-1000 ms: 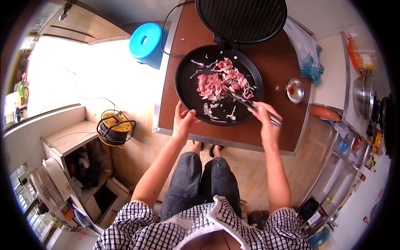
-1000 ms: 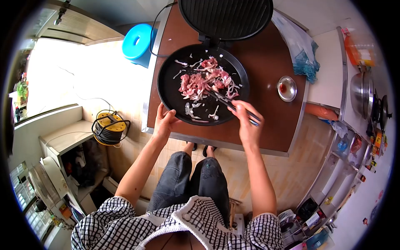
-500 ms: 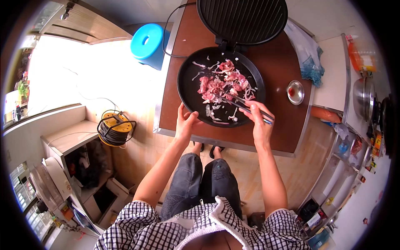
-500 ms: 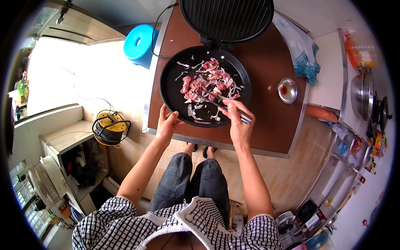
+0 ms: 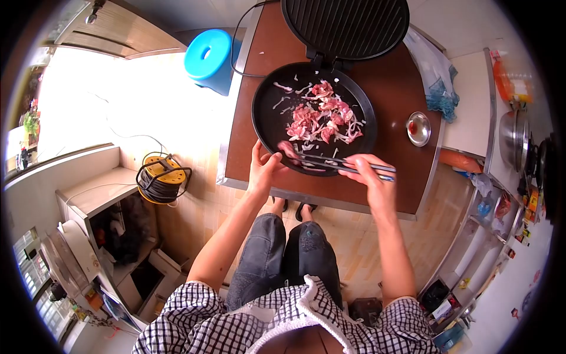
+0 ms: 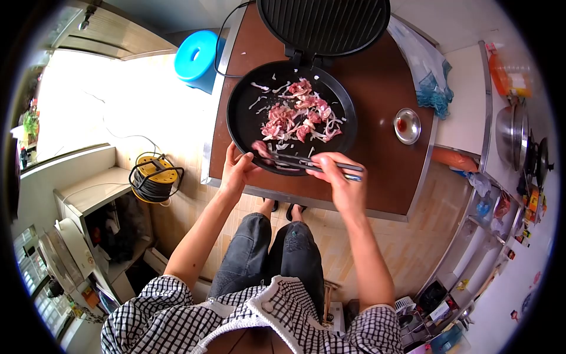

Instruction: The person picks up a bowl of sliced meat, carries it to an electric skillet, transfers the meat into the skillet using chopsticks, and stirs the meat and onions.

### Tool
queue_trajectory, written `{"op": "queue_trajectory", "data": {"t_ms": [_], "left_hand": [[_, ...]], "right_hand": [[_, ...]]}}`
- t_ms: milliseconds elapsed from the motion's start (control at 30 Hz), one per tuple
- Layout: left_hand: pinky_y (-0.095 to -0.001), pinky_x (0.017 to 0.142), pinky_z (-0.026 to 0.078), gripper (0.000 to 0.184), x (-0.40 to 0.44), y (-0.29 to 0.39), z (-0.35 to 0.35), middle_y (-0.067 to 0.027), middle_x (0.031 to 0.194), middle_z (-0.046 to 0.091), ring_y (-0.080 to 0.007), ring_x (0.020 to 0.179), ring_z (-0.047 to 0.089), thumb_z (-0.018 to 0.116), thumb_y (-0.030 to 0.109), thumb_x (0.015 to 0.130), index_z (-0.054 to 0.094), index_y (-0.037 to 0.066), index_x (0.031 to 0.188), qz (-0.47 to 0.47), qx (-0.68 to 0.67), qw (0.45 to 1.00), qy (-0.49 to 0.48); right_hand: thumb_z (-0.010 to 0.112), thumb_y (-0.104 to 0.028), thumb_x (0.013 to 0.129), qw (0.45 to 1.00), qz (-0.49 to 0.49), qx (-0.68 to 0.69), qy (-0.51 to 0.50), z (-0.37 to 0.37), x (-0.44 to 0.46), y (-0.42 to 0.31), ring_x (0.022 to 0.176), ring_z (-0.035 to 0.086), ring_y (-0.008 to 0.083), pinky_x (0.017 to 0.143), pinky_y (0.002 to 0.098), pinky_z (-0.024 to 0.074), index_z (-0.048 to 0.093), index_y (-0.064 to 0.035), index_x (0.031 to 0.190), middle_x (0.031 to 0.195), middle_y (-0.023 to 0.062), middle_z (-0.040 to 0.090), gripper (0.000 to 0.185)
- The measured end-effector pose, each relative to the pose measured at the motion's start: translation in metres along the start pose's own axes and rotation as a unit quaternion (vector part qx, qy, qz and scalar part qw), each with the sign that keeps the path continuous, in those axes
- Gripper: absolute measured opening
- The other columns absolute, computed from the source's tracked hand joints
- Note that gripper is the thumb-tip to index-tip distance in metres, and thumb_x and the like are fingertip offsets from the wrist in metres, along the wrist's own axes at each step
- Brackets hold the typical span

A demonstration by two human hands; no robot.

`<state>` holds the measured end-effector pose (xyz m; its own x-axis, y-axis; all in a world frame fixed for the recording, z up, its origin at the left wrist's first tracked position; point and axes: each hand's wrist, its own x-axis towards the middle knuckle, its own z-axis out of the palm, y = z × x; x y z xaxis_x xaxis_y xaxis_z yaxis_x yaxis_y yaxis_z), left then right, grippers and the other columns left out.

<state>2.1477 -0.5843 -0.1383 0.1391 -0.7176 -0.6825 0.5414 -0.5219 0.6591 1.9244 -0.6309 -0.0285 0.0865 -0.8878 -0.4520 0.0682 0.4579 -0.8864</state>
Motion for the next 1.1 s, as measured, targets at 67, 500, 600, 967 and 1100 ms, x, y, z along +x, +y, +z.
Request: {"op": "queue_trajectory", "data": {"t_ms": [67,500,600,967,1100], "left_hand": [[-0.0303,0.074,0.053,0.072,0.0,0.0,-0.001,-0.0125,0.111,0.052,-0.019,0.088,0.06,0.059,0.013,0.083,0.014,0.014,0.139,-0.001,0.003,1.0,0.0],[-0.028,0.069,0.053,0.064,0.002,-0.008,-0.003,-0.0092,0.105,0.055,-0.0166,0.081,0.06,0.054,0.008,0.084,0.018,0.014,0.137,-0.008,0.023,1.0,0.01],[-0.0278,0.068,0.053,0.061,0.003,-0.011,-0.004,-0.008,0.103,0.056,-0.016,0.077,0.06,0.052,0.007,0.084,0.02,0.015,0.136,-0.007,0.021,1.0,0.013],[-0.0305,0.072,0.053,0.068,-0.001,-0.003,-0.003,-0.0094,0.11,0.053,-0.0177,0.085,0.059,0.055,0.01,0.083,0.016,0.015,0.138,-0.011,0.013,1.0,0.009],[-0.0301,0.071,0.053,0.067,0.0,-0.003,-0.002,-0.0086,0.11,0.053,-0.017,0.085,0.059,0.055,0.01,0.083,0.018,0.016,0.138,-0.016,0.02,1.0,0.004]], "right_hand": [[0.052,-0.014,0.09,0.998,0.016,-0.057,-0.009,-0.015,-0.008,-0.021,0.076,0.064,0.0187,0.071,0.0276,0.0553,0.062,0.0069,0.093,0.089,0.0131,0.063,0.023],[0.053,-0.012,0.089,0.993,-0.073,-0.092,0.009,-0.03,0.022,0.0,0.076,0.064,0.0186,0.071,0.027,0.0541,0.063,0.0069,0.091,0.087,0.0121,0.064,0.021],[0.053,-0.012,0.089,0.991,-0.098,-0.083,0.025,-0.024,0.042,0.004,0.076,0.064,0.0185,0.072,0.0272,0.0541,0.063,0.0072,0.091,0.087,0.0119,0.064,0.022],[0.053,-0.014,0.089,0.996,0.028,-0.081,-0.007,-0.048,-0.006,-0.012,0.072,0.065,0.0213,0.066,0.0263,0.0549,0.062,0.0075,0.089,0.084,0.0138,0.063,0.023],[0.053,-0.015,0.09,0.994,-0.014,-0.106,0.036,-0.068,0.012,-0.008,0.074,0.065,0.0211,0.068,0.0266,0.054,0.062,0.0066,0.09,0.085,0.013,0.063,0.024]]}}
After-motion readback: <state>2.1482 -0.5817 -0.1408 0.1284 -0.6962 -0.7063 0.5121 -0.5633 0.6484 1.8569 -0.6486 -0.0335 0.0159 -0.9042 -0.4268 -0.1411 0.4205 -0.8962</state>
